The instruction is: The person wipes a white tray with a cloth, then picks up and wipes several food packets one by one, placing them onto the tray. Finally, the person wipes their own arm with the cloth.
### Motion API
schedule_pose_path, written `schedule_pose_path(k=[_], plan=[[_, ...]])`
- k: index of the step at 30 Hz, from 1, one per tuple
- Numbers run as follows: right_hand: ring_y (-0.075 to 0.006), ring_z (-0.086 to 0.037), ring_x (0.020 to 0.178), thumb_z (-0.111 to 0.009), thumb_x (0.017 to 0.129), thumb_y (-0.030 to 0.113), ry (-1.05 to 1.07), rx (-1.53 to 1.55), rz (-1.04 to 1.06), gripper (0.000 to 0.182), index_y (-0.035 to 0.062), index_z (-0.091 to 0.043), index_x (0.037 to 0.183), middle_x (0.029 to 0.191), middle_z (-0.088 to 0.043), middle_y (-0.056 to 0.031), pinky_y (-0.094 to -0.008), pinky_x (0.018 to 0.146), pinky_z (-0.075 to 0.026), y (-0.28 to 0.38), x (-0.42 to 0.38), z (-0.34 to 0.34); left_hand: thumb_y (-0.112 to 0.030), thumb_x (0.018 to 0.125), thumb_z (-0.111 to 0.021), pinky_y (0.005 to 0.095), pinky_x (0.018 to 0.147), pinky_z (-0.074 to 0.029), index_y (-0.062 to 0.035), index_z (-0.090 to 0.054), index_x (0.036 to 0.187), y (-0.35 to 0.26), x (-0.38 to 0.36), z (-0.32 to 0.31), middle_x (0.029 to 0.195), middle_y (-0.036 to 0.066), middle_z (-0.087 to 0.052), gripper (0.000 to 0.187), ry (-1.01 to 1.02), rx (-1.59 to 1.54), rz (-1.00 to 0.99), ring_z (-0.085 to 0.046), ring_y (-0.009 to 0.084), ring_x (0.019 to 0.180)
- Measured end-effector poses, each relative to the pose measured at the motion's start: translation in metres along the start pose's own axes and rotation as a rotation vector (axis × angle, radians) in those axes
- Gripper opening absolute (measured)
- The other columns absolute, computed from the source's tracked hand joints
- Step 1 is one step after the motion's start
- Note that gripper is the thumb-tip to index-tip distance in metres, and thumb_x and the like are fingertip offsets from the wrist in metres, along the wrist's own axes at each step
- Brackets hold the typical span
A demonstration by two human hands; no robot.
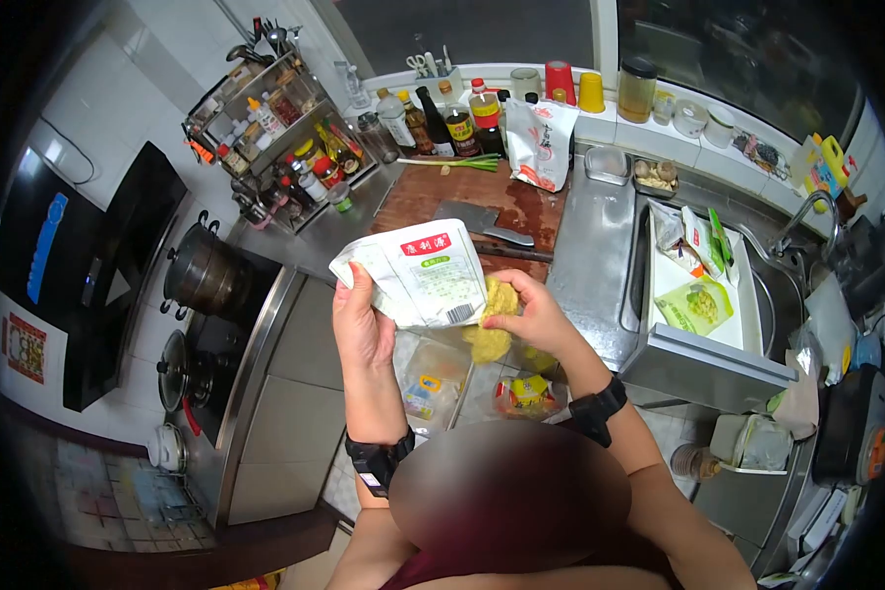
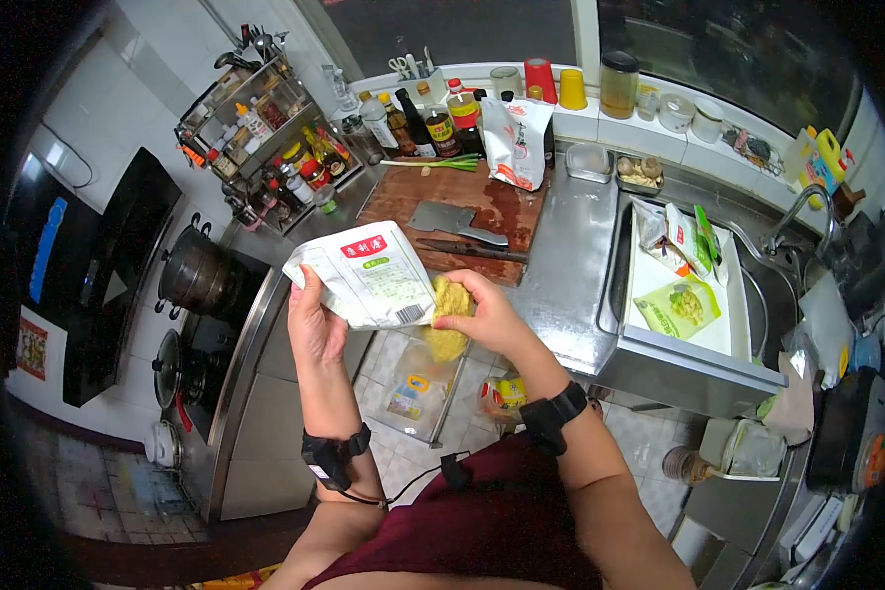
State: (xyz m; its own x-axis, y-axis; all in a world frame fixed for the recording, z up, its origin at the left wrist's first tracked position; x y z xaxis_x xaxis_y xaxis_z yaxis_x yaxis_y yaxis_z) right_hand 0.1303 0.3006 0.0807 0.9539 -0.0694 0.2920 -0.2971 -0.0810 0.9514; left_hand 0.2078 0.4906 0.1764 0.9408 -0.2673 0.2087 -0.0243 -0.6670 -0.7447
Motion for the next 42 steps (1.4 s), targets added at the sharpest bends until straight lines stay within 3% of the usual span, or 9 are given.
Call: schedule_pose_path(k=[5,12,20,24,25,30,34,35,42], plan=[[-0.0112,-0.053,0.104,-0.069,0.078,0.003,-0.100,0.045,-0.109,0.050,0.0043,-0.046,0.123,0.113,-0.056,-0.0044,-0.0280,0.092,-0.042,-0.006,-0.009,0.012,-0.020,0.094,-0.050,0.0356,0.091,-0.046,-0.0029,-0.053,0.112,-0.003,0.003,-0.005,0.112,0.009,-0.060,0.025,-0.025,-0.028,-0.031,-0.058,0.0196,0.103],[-0.0153,-0.044,0.118,-0.062,0.084,0.004,-0.194,0.153,0.314,0.059,0.0024,-0.035,0.136,0.132,-0.044,-0.0079,-0.0290,0.100,-0.035,0.058,0.007,0.001,-0.021,0.093,-0.052,0.0351,0.089,-0.047,-0.0030,-0.052,0.112,0.007,0.009,-0.006,0.110,0.010,-0.060,0.026,0.053,0.053,0.015,-0.058,0.0189,0.101],[-0.0067,-0.051,0.090,-0.063,0.084,0.002,-0.301,0.328,0.166,0.022,0.0033,-0.051,0.103,0.099,-0.054,-0.0007,-0.0219,0.078,-0.044,0.035,0.017,-0.021,-0.018,0.092,-0.055,0.0299,0.086,-0.046,-0.0018,-0.054,0.110,0.024,0.014,-0.003,0.105,0.007,-0.063,0.024,-0.018,0.290,-0.043,-0.059,0.0155,0.098],[-0.0070,-0.051,0.088,-0.062,0.085,0.002,-0.391,0.395,0.178,0.017,0.0039,-0.052,0.099,0.095,-0.055,0.0001,-0.0217,0.077,-0.043,0.039,0.017,-0.028,-0.019,0.087,-0.063,0.0329,0.100,-0.033,0.0026,-0.034,0.132,0.016,-0.002,-0.009,0.134,0.017,-0.037,0.058,-0.256,0.945,-0.484,-0.040,0.0221,0.120],[-0.0084,-0.052,0.087,-0.062,0.084,0.002,-0.428,0.360,0.194,0.017,0.0040,-0.053,0.098,0.094,-0.056,-0.0004,-0.0228,0.077,-0.043,0.038,0.017,-0.028,-0.023,0.079,-0.071,0.0357,0.105,-0.025,0.0050,-0.017,0.139,0.014,-0.011,-0.015,0.141,0.022,-0.020,0.086,-0.258,0.988,-0.426,-0.029,0.0277,0.128],[-0.0209,-0.055,0.086,-0.062,0.077,-0.002,-0.510,-0.116,0.451,0.019,0.0031,-0.056,0.095,0.089,-0.057,-0.0075,-0.0297,0.078,-0.044,0.047,0.016,-0.041,-0.025,0.069,-0.078,0.0371,0.105,-0.025,0.0071,0.005,0.139,0.049,-0.035,-0.049,0.140,0.025,-0.020,0.114,0.106,0.814,-0.366,-0.031,0.0289,0.126],[-0.0281,-0.056,0.092,-0.061,0.075,-0.001,-0.361,-0.238,0.437,0.023,0.0018,-0.057,0.098,0.095,-0.056,-0.0135,-0.0315,0.083,-0.043,0.058,0.012,-0.062,-0.016,0.079,-0.070,0.0346,0.101,-0.031,0.0037,0.008,0.141,0.048,-0.025,-0.049,0.140,0.022,-0.023,0.102,0.098,0.504,-0.119,-0.036,0.0236,0.122],[-0.0283,-0.056,0.093,-0.061,0.075,0.000,-0.337,-0.234,0.414,0.024,0.0019,-0.057,0.099,0.097,-0.056,-0.0138,-0.0318,0.084,-0.043,0.056,0.013,-0.065,-0.013,0.088,-0.056,0.0318,0.100,-0.031,-0.0067,-0.001,0.145,0.047,-0.024,-0.047,0.136,0.014,-0.034,0.080,0.082,0.570,-0.182,-0.040,0.0203,0.120],[-0.0232,-0.053,0.107,-0.059,0.081,0.002,-0.079,0.043,0.281,0.035,0.0008,-0.053,0.116,0.113,-0.056,-0.0111,-0.0314,0.092,-0.040,0.067,0.010,-0.070,-0.016,0.091,-0.037,0.0361,0.102,-0.034,0.0011,-0.034,0.134,0.038,-0.012,-0.007,0.129,0.014,-0.048,0.046,0.035,-0.085,0.136,-0.047,0.0252,0.119]])
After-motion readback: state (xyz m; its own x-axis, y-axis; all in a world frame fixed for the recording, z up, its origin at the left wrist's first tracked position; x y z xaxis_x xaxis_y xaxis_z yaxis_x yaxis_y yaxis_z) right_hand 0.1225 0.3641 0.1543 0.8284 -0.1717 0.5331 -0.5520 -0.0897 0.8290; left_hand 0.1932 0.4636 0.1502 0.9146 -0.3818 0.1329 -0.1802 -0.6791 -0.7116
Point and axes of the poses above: each hand's wrist, its own x-axis towards the middle knuckle, its own z-axis out of the back of the hand, y = z × x, the point moved 4 cm from there along x, towards the middle knuckle
